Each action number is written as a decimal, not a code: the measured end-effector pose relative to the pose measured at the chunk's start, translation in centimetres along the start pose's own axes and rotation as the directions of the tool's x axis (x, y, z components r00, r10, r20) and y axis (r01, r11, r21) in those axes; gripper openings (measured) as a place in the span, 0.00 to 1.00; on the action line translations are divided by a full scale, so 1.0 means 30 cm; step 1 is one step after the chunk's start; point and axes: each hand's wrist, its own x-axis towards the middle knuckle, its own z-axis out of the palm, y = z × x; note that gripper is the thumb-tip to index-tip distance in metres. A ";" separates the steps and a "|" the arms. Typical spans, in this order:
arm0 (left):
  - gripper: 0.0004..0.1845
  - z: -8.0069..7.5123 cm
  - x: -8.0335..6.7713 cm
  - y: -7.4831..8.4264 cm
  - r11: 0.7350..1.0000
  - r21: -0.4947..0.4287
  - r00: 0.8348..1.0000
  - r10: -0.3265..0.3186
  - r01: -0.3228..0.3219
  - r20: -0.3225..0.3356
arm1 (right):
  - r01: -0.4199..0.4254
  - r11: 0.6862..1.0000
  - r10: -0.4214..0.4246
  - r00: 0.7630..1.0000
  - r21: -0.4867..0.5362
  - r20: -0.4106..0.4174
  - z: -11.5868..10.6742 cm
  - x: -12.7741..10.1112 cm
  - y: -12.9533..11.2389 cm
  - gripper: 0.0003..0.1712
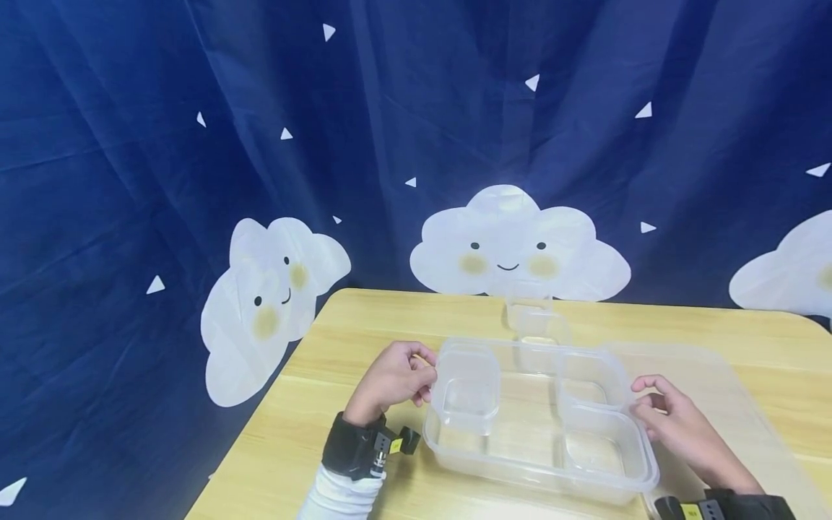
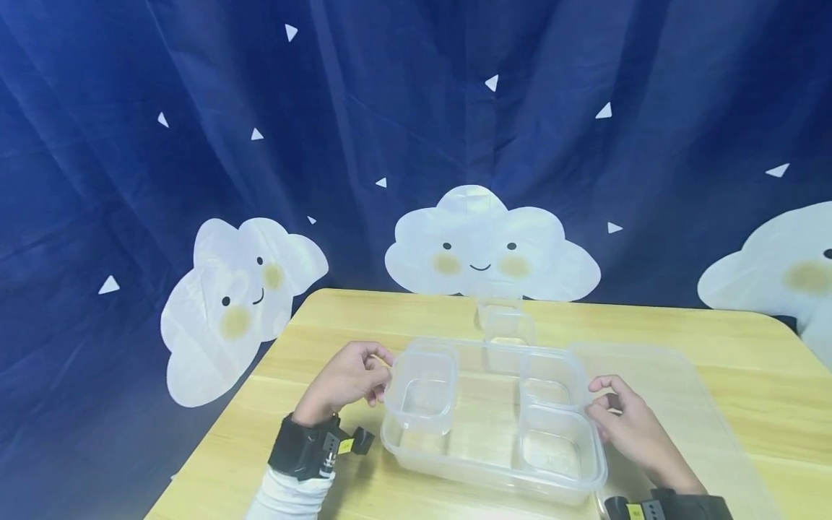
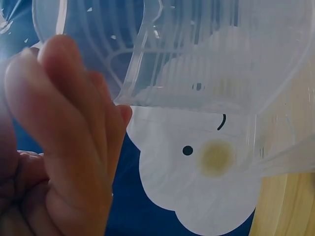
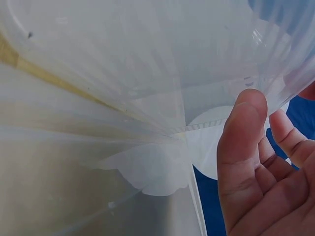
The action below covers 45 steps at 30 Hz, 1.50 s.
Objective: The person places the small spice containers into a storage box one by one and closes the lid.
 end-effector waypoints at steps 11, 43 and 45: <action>0.10 0.007 0.000 0.006 1.000 0.012 0.999 -0.024 0.024 0.026 | 0.000 1.000 0.000 1.000 0.016 0.004 0.000 0.002 0.000 0.16; 0.11 -0.003 -0.005 0.005 0.998 0.049 0.996 -0.042 0.038 0.076 | -0.007 1.000 0.007 1.000 0.024 0.015 -0.003 0.003 0.004 0.16; 0.11 -0.002 -0.007 0.007 0.998 0.050 0.995 -0.046 0.042 0.083 | -0.011 1.000 0.010 1.000 0.024 0.014 -0.003 0.002 0.005 0.16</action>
